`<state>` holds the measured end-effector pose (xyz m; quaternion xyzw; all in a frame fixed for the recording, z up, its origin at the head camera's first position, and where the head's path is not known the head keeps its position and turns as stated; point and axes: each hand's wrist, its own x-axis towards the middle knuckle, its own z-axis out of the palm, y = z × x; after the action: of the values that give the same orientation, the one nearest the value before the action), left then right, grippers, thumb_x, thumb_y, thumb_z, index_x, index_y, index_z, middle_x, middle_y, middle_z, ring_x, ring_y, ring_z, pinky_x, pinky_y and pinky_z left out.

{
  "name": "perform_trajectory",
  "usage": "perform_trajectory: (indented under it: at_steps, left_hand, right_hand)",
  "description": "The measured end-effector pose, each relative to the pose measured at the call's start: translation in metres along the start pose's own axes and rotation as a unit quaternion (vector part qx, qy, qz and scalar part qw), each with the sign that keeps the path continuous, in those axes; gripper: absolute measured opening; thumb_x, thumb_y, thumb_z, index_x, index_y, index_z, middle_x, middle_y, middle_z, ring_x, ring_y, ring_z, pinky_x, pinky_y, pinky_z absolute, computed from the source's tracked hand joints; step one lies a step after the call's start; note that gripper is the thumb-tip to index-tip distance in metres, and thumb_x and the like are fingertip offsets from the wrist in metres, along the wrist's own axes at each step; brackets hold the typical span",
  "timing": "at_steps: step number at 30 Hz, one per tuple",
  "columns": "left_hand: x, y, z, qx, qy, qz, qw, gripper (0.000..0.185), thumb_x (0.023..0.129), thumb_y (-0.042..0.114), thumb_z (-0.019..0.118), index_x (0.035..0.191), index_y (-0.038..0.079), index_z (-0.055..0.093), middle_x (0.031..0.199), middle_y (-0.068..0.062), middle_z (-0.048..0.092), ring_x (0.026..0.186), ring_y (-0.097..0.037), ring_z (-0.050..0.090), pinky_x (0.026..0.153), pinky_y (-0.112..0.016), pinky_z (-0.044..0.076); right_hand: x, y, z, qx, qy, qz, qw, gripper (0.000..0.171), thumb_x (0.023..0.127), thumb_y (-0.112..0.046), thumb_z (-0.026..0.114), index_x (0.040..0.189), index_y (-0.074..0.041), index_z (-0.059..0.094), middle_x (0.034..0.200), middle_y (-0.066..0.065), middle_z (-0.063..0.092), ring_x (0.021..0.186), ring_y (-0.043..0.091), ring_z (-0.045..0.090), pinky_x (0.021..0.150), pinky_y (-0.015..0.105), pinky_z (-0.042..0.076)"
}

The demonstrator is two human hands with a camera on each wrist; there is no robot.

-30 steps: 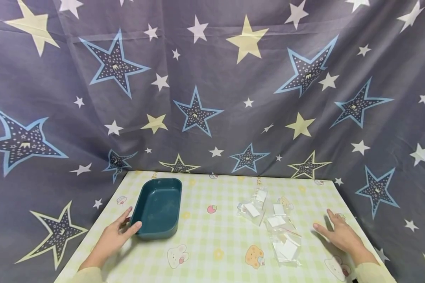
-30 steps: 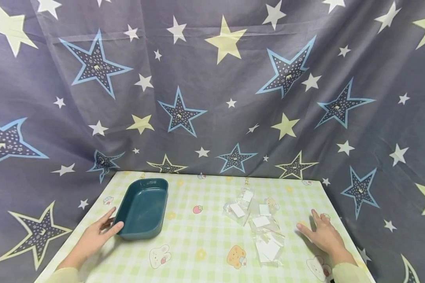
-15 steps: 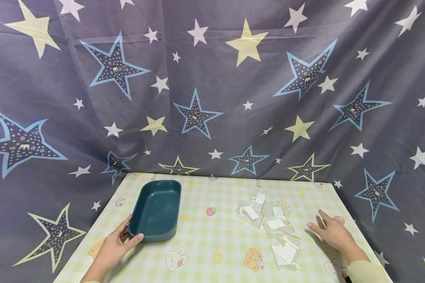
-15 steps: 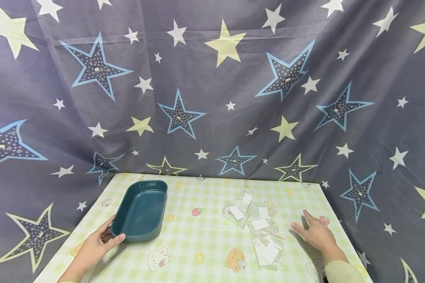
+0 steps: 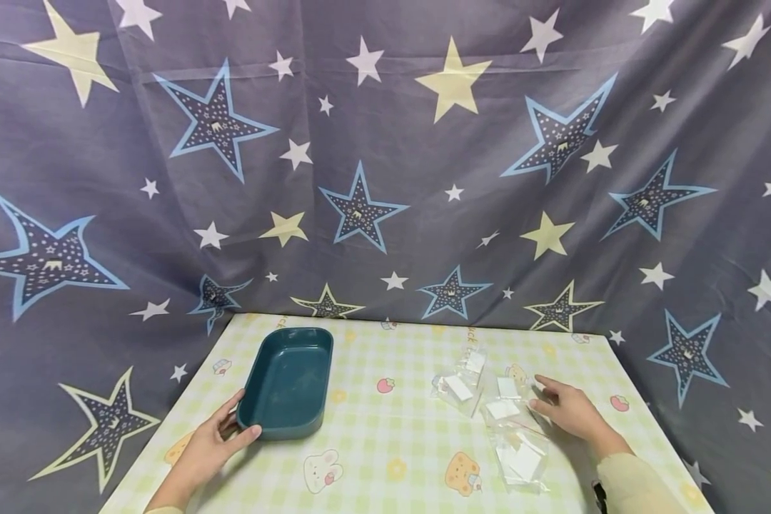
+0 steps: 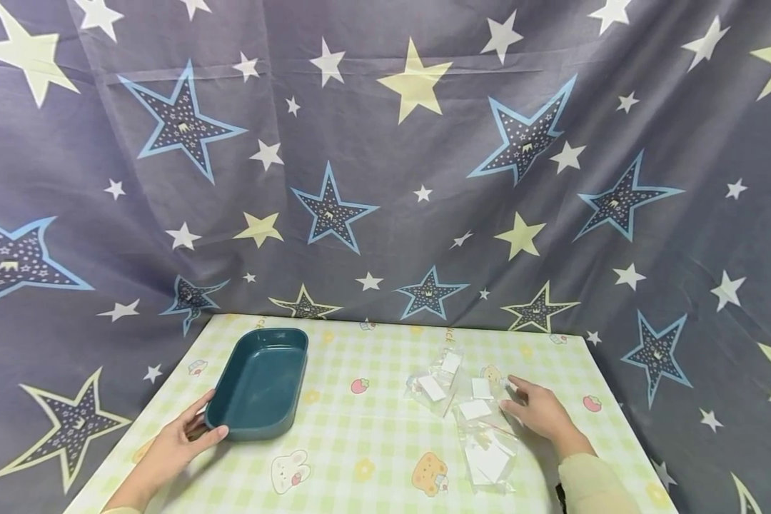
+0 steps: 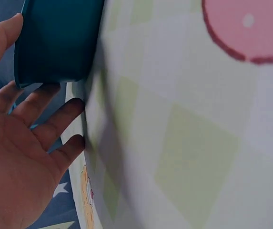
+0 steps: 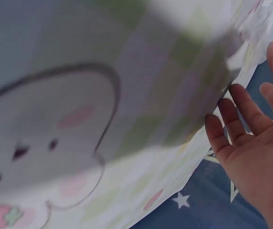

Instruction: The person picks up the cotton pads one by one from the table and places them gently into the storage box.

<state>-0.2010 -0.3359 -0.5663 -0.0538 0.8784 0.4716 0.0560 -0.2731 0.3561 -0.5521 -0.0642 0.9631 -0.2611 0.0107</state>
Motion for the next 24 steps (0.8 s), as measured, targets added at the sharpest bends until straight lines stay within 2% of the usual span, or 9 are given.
perform_trajectory:
  at_steps: [3, 7, 11, 15, 18, 20, 24]
  left_hand:
    - [-0.001, 0.002, -0.002, -0.010, -0.005, -0.004, 0.9999, 0.100, 0.098, 0.049, 0.078, 0.174, 0.020, 0.020, 0.167, -0.031, 0.039, 0.152, -0.047, 0.047, 0.113, -0.042, 0.055]
    - [-0.003, 0.004, -0.003, -0.019, -0.009, -0.002, 0.9998, 0.097, 0.099, 0.045, 0.078, 0.174, 0.020, 0.022, 0.167, -0.033, 0.038, 0.153, -0.048, 0.045, 0.113, -0.045, 0.055]
    - [-0.001, 0.004, -0.002, -0.031, -0.013, 0.005, 0.9994, 0.095, 0.099, 0.041, 0.078, 0.173, 0.020, 0.023, 0.165, -0.033, 0.041, 0.152, -0.049, 0.046, 0.111, -0.040, 0.057]
    - [0.000, 0.004, -0.001, -0.041, -0.012, 0.008, 0.9990, 0.093, 0.100, 0.038, 0.078, 0.173, 0.020, 0.023, 0.163, -0.031, 0.046, 0.152, -0.046, 0.048, 0.103, -0.023, 0.055]
    - [-0.001, 0.004, -0.002, -0.043, -0.012, 0.008, 0.9990, 0.092, 0.100, 0.037, 0.078, 0.173, 0.019, 0.024, 0.163, -0.032, 0.046, 0.152, -0.046, 0.048, 0.100, -0.017, 0.052]
    - [-0.002, 0.004, -0.002, -0.045, -0.011, 0.007, 0.9989, 0.093, 0.100, 0.037, 0.078, 0.173, 0.020, 0.024, 0.163, -0.031, 0.046, 0.152, -0.045, 0.048, 0.103, -0.020, 0.054]
    - [-0.004, 0.004, -0.002, -0.043, -0.006, 0.002, 0.9990, 0.093, 0.100, 0.037, 0.078, 0.173, 0.019, 0.024, 0.165, -0.031, 0.043, 0.152, -0.046, 0.047, 0.115, -0.042, 0.054]
  right_hand:
    - [0.007, -0.009, 0.004, 0.021, -0.003, -0.002, 1.000, 0.064, 0.102, -0.035, 0.075, 0.153, 0.000, 0.057, 0.122, 0.021, 0.077, 0.104, 0.032, 0.075, 0.092, 0.050, 0.062]
    - [0.014, -0.019, 0.007, 0.045, -0.014, 0.006, 0.999, 0.059, 0.105, -0.035, 0.071, 0.153, -0.004, 0.058, 0.119, 0.016, 0.078, 0.091, 0.017, 0.068, 0.081, 0.038, 0.058]
    - [0.016, -0.020, 0.010, 0.046, -0.020, 0.015, 0.999, 0.052, 0.105, -0.034, 0.071, 0.148, -0.005, 0.064, 0.118, 0.014, 0.078, 0.094, 0.016, 0.065, 0.081, 0.036, 0.056]
    - [0.019, -0.016, 0.013, 0.060, -0.021, 0.026, 0.998, 0.045, 0.106, -0.030, 0.070, 0.141, -0.002, 0.069, 0.118, 0.014, 0.078, 0.099, 0.018, 0.068, 0.081, 0.035, 0.056]
    - [0.021, -0.014, 0.013, 0.075, -0.023, 0.036, 0.996, 0.043, 0.106, -0.028, 0.070, 0.139, 0.000, 0.070, 0.123, 0.018, 0.077, 0.105, 0.023, 0.071, 0.084, 0.035, 0.058]
    - [0.023, -0.013, 0.013, 0.082, -0.026, 0.040, 0.995, 0.043, 0.106, -0.028, 0.070, 0.138, 0.001, 0.071, 0.127, 0.020, 0.076, 0.108, 0.027, 0.072, 0.086, 0.037, 0.060]
    - [0.028, -0.009, 0.009, 0.092, -0.030, 0.051, 0.994, 0.047, 0.105, -0.033, 0.070, 0.138, 0.001, 0.070, 0.130, 0.021, 0.075, 0.112, 0.030, 0.072, 0.090, 0.042, 0.061]
